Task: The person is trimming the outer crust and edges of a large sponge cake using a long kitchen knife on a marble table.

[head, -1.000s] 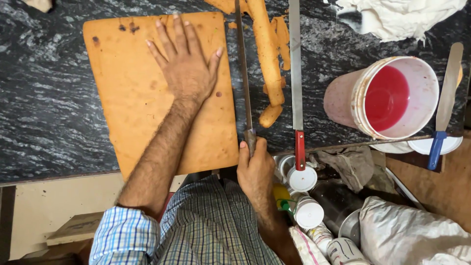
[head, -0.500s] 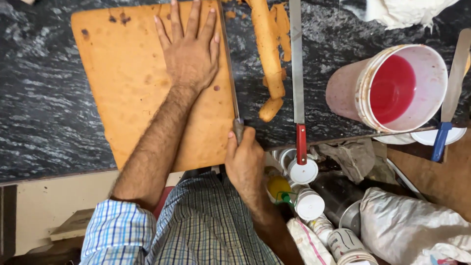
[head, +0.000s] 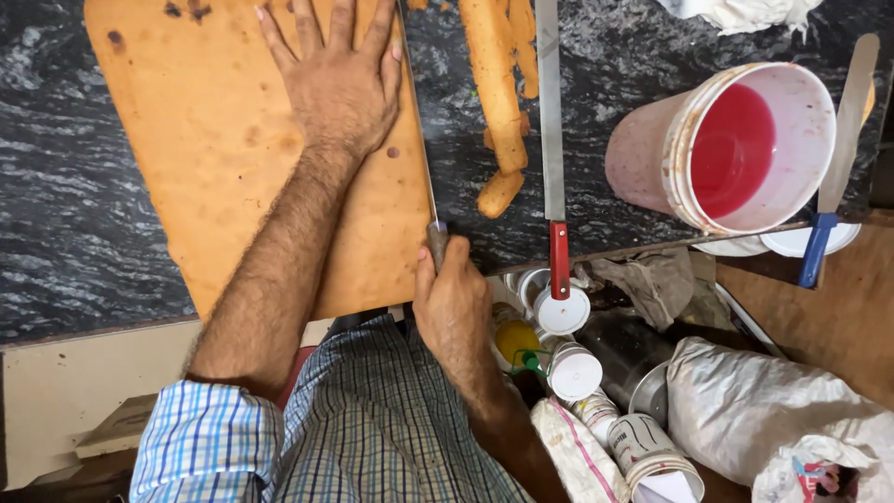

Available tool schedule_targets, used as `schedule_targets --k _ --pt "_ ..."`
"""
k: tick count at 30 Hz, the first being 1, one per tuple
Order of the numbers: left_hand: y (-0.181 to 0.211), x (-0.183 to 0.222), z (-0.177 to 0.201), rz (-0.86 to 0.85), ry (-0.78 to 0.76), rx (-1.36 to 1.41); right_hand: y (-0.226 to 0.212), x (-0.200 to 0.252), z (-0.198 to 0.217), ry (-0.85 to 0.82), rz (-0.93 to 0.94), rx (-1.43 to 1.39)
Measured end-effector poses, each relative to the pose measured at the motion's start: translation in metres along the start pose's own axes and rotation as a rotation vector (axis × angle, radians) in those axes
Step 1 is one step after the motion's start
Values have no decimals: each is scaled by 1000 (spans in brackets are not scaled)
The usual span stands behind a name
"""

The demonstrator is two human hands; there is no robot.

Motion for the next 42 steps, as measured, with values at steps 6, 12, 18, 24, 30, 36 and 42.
schedule_targets --k 6,12,18,24,30,36,42 --pt "1 1 2 0 -5 3 1 -8 -5 -53 -80 63" --pt "-3 6 -8 -107 157 -66 0 -4 -1 -83 -114 61" --pt "1 4 0 5 -34 8 -8 -14 -2 -105 -120 72" --pt "14 29 6 -70 54 1 -4 2 -2 -131 -164 69" --pt "32 73 9 -22 -24 39 -6 -11 -4 -141 -182 97" --pt "41 104 5 22 -106 31 9 18 -9 -174 -203 95" --pt "55 134 5 11 -110 14 8 21 -5 -189 -198 78"
Point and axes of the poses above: each hand's wrist, its own x-axis away from the middle knuckle, its own z-axis out of the back of the hand, y = z × x, the point moved 5 cm from there along -x, towards the middle knuckle, and after that the axes turned 4 degrees about x, right-handed, at the moved point
